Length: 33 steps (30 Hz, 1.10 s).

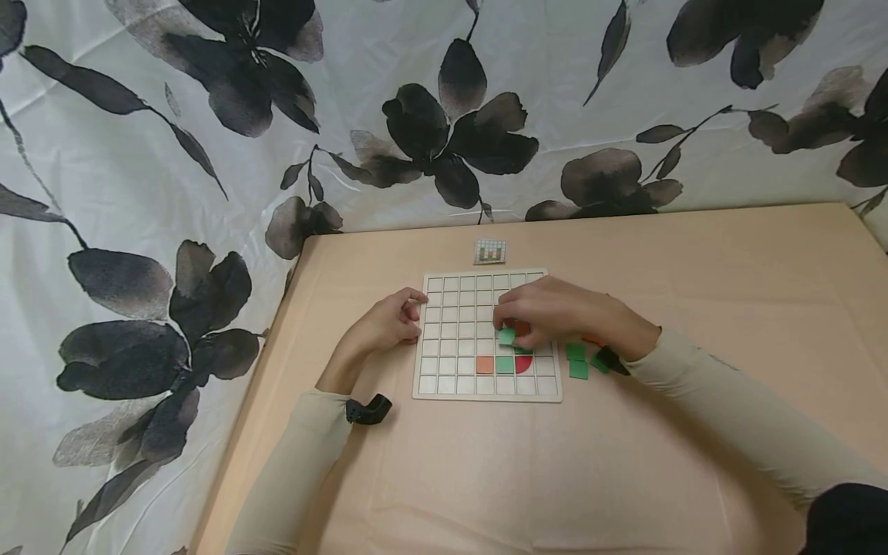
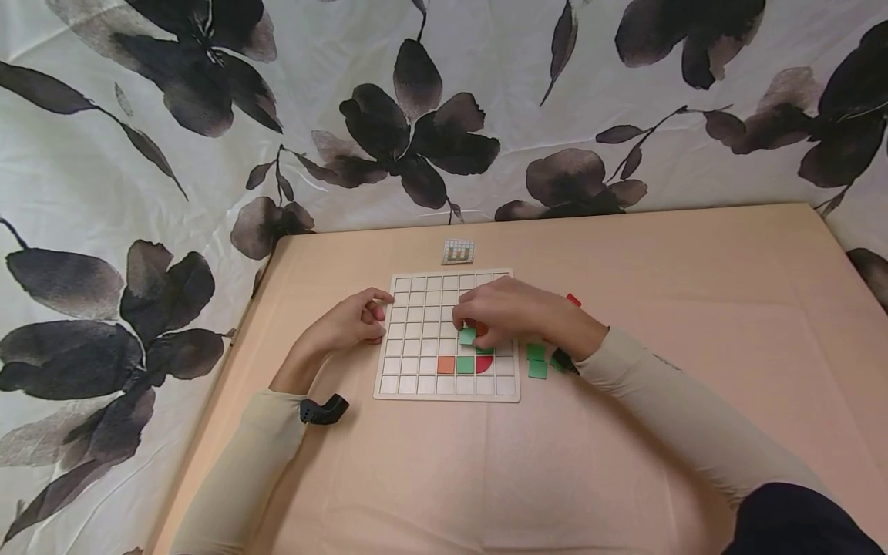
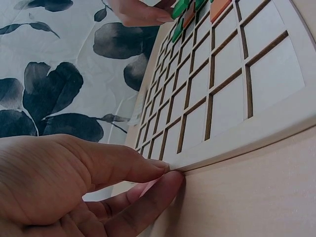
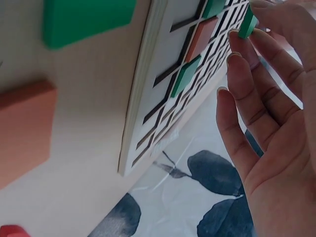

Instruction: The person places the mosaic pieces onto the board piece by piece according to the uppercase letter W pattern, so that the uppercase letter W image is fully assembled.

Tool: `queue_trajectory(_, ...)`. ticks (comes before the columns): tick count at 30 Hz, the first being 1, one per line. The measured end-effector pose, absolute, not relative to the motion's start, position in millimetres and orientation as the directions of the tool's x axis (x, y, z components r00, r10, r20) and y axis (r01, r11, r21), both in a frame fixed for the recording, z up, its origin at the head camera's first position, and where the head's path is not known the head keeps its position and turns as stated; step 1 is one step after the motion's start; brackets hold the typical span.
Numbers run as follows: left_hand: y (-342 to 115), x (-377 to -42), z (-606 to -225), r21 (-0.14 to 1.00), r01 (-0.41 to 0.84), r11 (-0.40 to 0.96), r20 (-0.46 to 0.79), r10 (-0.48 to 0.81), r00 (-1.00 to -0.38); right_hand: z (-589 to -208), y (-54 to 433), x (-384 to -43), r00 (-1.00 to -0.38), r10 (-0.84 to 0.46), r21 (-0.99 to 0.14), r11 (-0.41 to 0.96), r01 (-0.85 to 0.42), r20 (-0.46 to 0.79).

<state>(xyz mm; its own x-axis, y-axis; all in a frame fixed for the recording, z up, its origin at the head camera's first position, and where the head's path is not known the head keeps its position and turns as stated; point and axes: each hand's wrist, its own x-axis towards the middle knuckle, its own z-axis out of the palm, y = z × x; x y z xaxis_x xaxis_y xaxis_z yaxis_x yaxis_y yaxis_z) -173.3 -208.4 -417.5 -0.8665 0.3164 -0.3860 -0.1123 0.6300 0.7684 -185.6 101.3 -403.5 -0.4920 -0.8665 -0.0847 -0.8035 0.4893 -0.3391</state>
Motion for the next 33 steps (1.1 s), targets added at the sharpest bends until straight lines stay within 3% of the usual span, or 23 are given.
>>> queue_trajectory(33,-209,-173,-417,0.768,-0.102,0.632,-0.38,0.322,-0.867,-413,67,-182,-0.416,-0.905,-0.282,0.424,-0.861,-0.091)
